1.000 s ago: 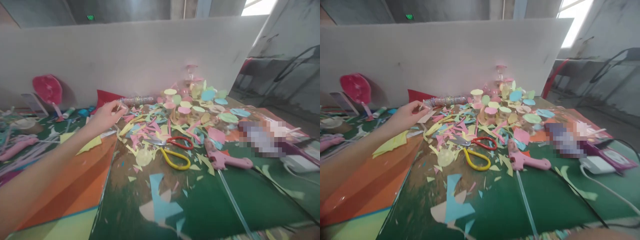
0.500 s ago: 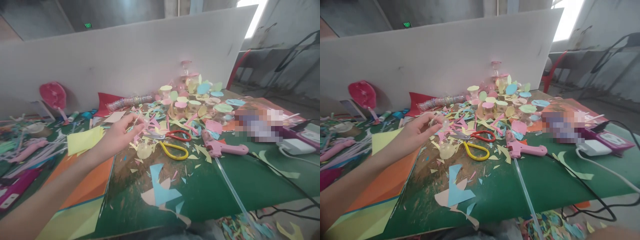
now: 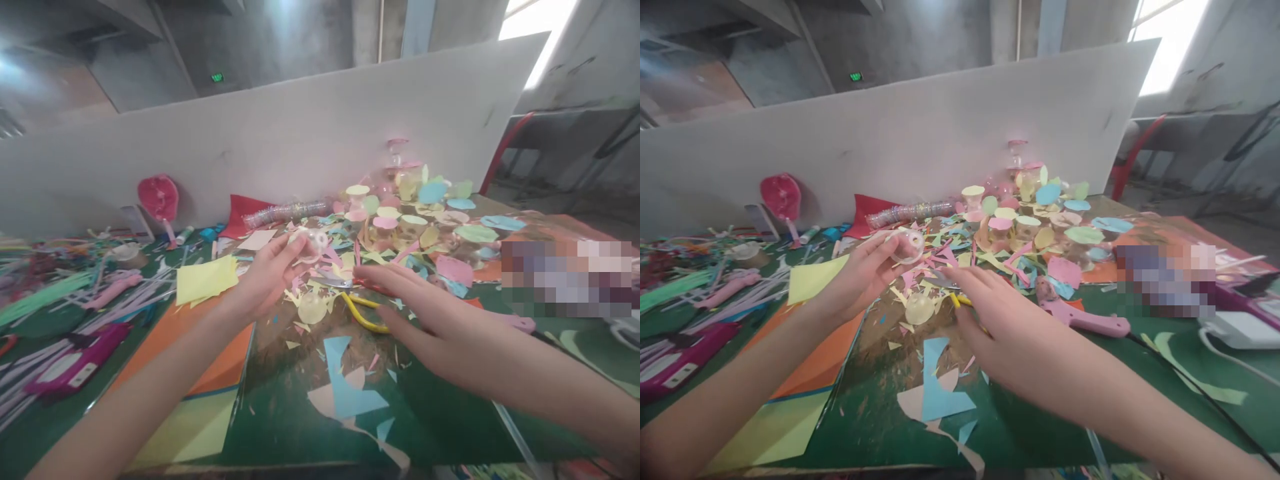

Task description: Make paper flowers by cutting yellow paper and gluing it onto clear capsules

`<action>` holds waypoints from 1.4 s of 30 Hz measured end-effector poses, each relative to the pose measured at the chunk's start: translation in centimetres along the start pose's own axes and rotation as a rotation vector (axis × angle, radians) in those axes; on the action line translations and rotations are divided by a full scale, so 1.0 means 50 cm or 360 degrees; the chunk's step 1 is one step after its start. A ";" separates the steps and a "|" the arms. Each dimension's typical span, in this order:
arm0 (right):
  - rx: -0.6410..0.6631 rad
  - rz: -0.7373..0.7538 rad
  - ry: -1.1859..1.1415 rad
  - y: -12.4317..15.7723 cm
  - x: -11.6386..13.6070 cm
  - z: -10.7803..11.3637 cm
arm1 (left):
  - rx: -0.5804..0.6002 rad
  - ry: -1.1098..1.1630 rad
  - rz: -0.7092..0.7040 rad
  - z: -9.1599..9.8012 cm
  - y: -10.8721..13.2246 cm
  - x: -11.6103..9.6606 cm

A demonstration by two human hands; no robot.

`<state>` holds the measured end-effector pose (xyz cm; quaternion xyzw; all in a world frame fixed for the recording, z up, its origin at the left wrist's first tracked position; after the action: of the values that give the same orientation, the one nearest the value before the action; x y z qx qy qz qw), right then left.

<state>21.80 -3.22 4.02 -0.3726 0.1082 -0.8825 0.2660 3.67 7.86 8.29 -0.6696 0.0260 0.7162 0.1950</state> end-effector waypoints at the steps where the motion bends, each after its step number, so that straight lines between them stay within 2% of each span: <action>1: 0.0032 -0.0075 -0.0055 -0.050 0.001 0.005 | 0.0008 0.0065 0.0014 -0.006 0.001 -0.001; 4: 0.0112 -0.0305 -0.0266 -0.147 -0.005 -0.005 | 0.0079 0.0264 0.0036 -0.028 0.008 -0.004; 7: 0.0201 -0.0262 -0.0577 -0.181 0.008 -0.040 | 0.0175 0.0374 0.0038 -0.052 0.018 -0.005; 11: 0.0139 -0.0143 -0.0754 -0.191 0.013 -0.055 | 0.0231 0.0418 0.0049 -0.063 0.029 0.000; 18: 0.0281 -0.0136 -0.0622 -0.185 0.000 -0.066 | 0.0193 0.0454 0.0144 -0.053 0.040 0.025; 21: 0.0306 -0.0155 -0.0520 -0.182 -0.004 -0.061 | 0.0113 0.0464 0.0100 -0.028 0.035 0.031; 23: 0.0278 -0.0165 -0.0238 -0.183 -0.016 -0.052 | 0.0033 0.0431 0.0091 0.000 0.028 0.039; 26: 0.0155 -0.0180 0.0315 -0.187 -0.047 -0.029 | -0.0014 0.0212 0.0112 0.046 0.012 0.058; 28: 0.0106 -0.0194 0.0500 -0.188 -0.071 -0.019 | -0.0042 -0.0014 0.0078 0.077 0.001 0.062; 30: 0.0071 -0.0163 0.0648 -0.188 -0.085 -0.014 | -0.0079 -0.0377 0.0030 0.103 -0.005 0.058; 32: 0.0009 -0.0048 0.0834 -0.187 -0.080 -0.013 | -0.0045 -0.0828 0.0016 0.111 -0.004 0.049; 34: -0.0082 0.0124 0.0914 -0.185 -0.056 -0.017 | 0.0025 -0.1219 -0.0001 0.103 0.002 0.037; 36: -0.0147 0.0267 0.0768 -0.182 -0.025 -0.026 | 0.0094 -0.1483 -0.0088 0.085 0.012 0.019; 39: -0.0107 0.0353 0.0398 -0.179 0.008 -0.051 | 0.0229 -0.1638 -0.0306 0.050 0.028 -0.002; 42: -0.0036 0.0358 0.0169 -0.179 0.019 -0.075 | 0.0424 -0.1658 -0.0484 0.025 0.045 -0.004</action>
<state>15.08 3.73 5.43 -0.3139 0.1732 -0.8643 0.3529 1.80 6.09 8.12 -0.1930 -0.0804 0.9067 0.3663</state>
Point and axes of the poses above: each hand's wrist, its own y-axis away from the middle knuckle, its own z-axis out of the back of the hand, x = y × z, the point moved 9 cm from there along -y, towards the middle knuckle, and after that the axes turned 8 degrees about -y, right-handed, at the moved point
